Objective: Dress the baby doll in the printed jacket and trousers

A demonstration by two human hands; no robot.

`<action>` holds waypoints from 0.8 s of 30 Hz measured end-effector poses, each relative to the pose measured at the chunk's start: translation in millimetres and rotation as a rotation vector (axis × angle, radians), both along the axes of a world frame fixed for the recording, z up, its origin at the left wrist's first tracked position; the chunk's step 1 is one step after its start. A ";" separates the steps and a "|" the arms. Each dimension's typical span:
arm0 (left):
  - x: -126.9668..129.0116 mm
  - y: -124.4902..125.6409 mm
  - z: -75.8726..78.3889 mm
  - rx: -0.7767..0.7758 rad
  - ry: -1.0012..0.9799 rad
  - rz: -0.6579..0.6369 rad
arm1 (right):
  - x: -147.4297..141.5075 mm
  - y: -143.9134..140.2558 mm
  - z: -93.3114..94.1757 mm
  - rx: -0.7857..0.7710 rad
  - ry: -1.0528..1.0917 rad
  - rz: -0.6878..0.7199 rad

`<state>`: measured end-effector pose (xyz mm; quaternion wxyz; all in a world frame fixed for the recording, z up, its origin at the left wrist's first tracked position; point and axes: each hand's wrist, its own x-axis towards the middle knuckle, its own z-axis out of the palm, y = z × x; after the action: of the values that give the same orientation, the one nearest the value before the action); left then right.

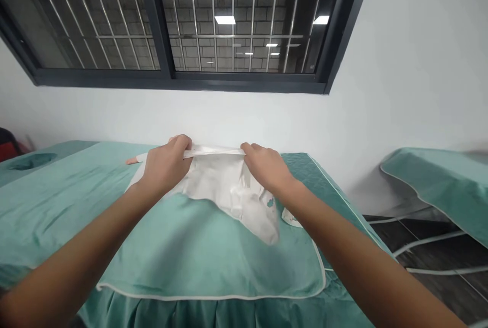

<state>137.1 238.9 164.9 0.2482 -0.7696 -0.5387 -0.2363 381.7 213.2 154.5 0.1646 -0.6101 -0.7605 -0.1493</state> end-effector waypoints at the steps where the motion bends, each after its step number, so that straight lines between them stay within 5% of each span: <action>1: -1.2 -1.1 -0.9 -0.061 -0.025 0.037 | 5.4 -0.5 -4.0 0.001 -0.012 -0.019; 5: -14.4 0.5 -10.5 -0.230 -0.130 0.054 | 32.8 0.5 -24.9 -0.026 -0.033 -0.044; 9: -29.5 3.8 -17.4 -0.419 -0.413 -0.095 | 52.7 -1.1 -39.0 0.005 0.004 -0.057; 14: -43.4 3.1 -8.4 -0.543 -0.649 -0.187 | 64.8 -5.1 -34.8 -0.005 0.378 -0.062; 19: -57.8 23.8 -15.8 -0.734 -0.489 -0.064 | 75.6 14.7 -40.1 -0.198 0.559 -0.152; 24: -61.1 54.0 -67.1 -0.933 -0.162 0.021 | 69.0 48.8 -100.3 -0.359 0.763 -0.039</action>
<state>76.0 292.9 97.8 -0.1647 -0.7723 -0.6129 -0.0258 450.7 262.0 54.1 0.3228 -0.6547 -0.6474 0.2190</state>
